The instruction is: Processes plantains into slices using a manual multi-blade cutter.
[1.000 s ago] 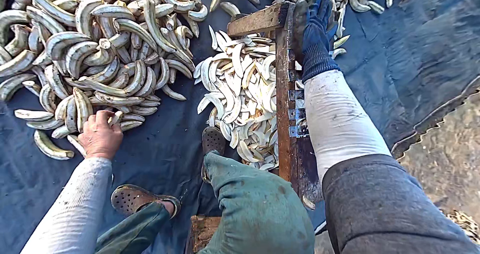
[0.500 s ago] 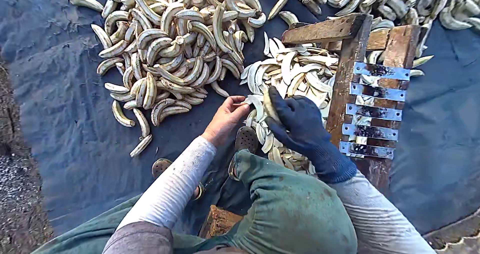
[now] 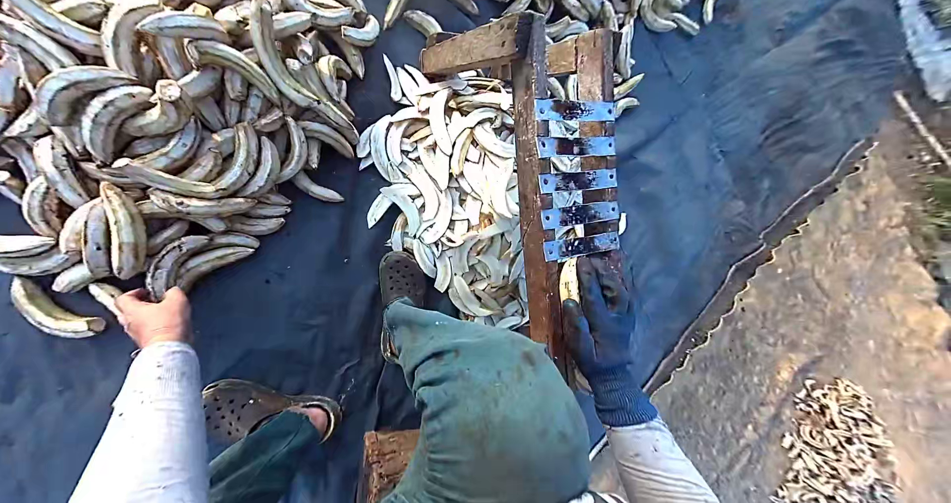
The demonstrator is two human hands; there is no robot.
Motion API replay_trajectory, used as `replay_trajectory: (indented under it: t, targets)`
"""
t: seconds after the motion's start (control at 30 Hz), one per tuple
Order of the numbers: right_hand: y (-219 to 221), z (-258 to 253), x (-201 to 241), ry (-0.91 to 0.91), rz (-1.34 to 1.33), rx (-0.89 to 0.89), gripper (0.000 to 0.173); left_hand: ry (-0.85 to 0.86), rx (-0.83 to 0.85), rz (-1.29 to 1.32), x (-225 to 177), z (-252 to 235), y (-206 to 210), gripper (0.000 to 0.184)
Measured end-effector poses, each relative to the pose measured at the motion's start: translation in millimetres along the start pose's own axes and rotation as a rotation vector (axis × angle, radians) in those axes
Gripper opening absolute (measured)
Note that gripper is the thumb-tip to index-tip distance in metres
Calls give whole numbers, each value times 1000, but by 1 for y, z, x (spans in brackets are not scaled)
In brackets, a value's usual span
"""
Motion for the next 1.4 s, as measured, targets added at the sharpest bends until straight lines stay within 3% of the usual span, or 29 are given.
replay_trajectory:
  t: [0.23, 0.37, 0.53, 0.7, 0.83, 0.93, 0.97, 1.03, 1.13, 1.2, 1.27, 1.3, 1.4]
  targets:
    - [7, -61, -13, 90, 15, 74, 60, -32, 41, -20, 14, -16, 2, 64]
    - [6, -120, -12, 218, 36, 189, 61, -52, 50, 9, 17, -15, 6, 65]
    - [-7, -224, 1, 354, 60, 178, 64, -53, 41, 8, 6, 0, 4, 56]
    - [-18, -297, 17, 317, 47, 124, 72, -37, 157, 370, 6, 16, 31, 38]
    - [-41, -327, 28, 287, 38, 41, 74, -46, 437, 666, -32, 47, 84, 15]
    - [-53, -305, 102, -90, -326, -34, 72, 22, 814, 826, -88, 90, 130, 26]
    - [-43, -289, 129, -271, -517, 32, 71, 64, 960, 875, -110, 109, 143, 29]
    - [-4, -250, 174, -521, -993, 344, 72, 146, 1223, 961, -150, 151, 165, 31]
    - [56, -188, 200, -456, -1576, 791, 61, 202, 1563, 1069, -188, 208, 190, 29]
    - [65, -155, 202, -449, -1669, 916, 57, 228, 1699, 1032, -196, 233, 204, 30]
    - [59, -140, 185, -391, -1656, 848, 54, 334, 1650, 793, -190, 235, 207, 38]
    - [52, -137, 168, -350, -1632, 757, 54, 408, 1546, 611, -183, 223, 201, 40]
    - [17, -123, 90, -173, -1371, 441, 56, 463, 952, 159, -134, 133, 150, 43]
Point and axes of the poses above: each hand's wrist, its own z-axis away from the middle knuckle, its own y-axis out of the palm, x = y × z, the point moved 9 cm from there along -z, towards the middle knuckle, and after that the axes turned 15 degrees about x, right-handed, at the moved point
